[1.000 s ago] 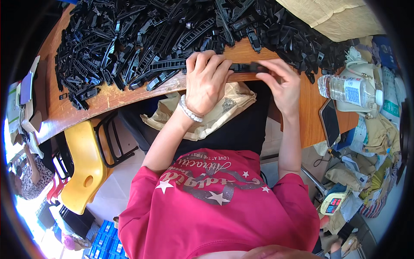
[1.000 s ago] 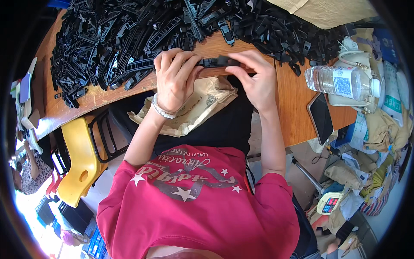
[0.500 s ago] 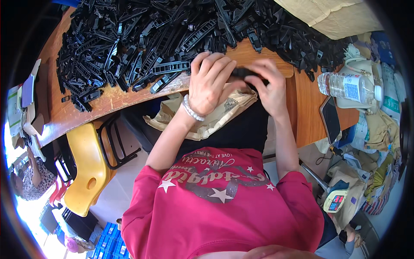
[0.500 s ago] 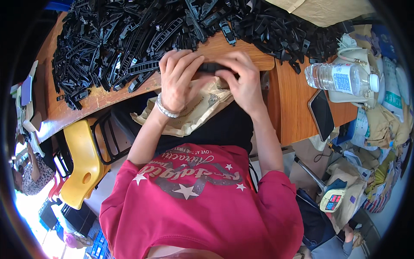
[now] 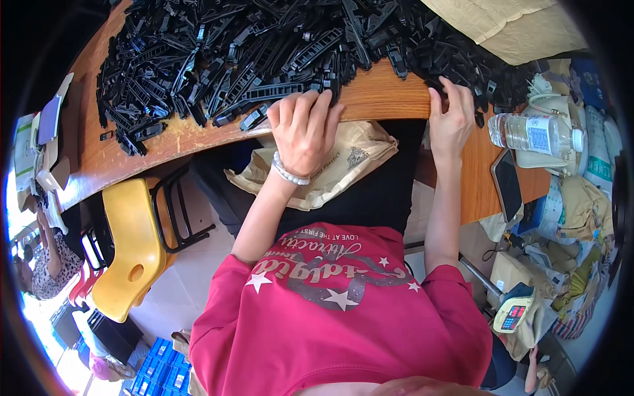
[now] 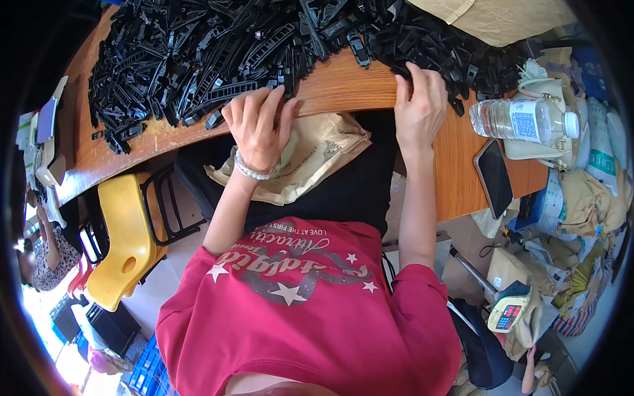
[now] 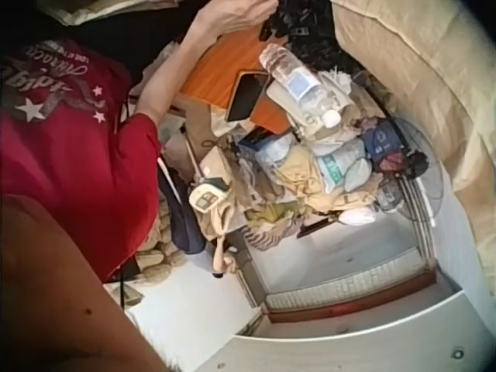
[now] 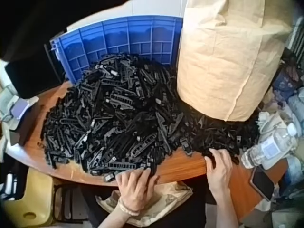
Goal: Sorting and inspecting black plastic components from a large pile on a workbench and placing them into a small bag.
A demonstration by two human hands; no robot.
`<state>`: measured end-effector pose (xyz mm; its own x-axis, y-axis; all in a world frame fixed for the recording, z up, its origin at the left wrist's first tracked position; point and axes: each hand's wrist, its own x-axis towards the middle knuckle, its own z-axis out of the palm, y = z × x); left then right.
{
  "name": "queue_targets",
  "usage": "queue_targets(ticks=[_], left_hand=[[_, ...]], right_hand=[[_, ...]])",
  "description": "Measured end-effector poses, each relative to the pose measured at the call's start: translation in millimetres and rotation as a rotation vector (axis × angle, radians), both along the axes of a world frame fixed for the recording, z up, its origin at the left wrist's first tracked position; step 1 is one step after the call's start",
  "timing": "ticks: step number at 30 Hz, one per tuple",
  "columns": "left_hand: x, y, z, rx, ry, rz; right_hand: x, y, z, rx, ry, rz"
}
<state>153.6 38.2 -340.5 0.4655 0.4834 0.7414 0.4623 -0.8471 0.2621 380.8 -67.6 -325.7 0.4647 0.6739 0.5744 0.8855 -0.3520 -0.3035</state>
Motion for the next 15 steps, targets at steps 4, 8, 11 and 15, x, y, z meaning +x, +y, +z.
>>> queue_targets(ticks=[4,8,11,15], left_hand=[[11,-2,9,-0.017,0.050,0.130],[19,-3,11,-0.059,0.095,0.181],[20,-3,2,-0.032,0.024,0.137],[17,-1,-10,0.023,-0.059,0.083]], right_hand=[[-13,-1,5,-0.041,0.183,0.250],[-21,6,11,-0.112,0.291,0.290],[-18,17,14,-0.134,0.135,0.265],[-17,25,14,-0.034,0.137,0.280]])
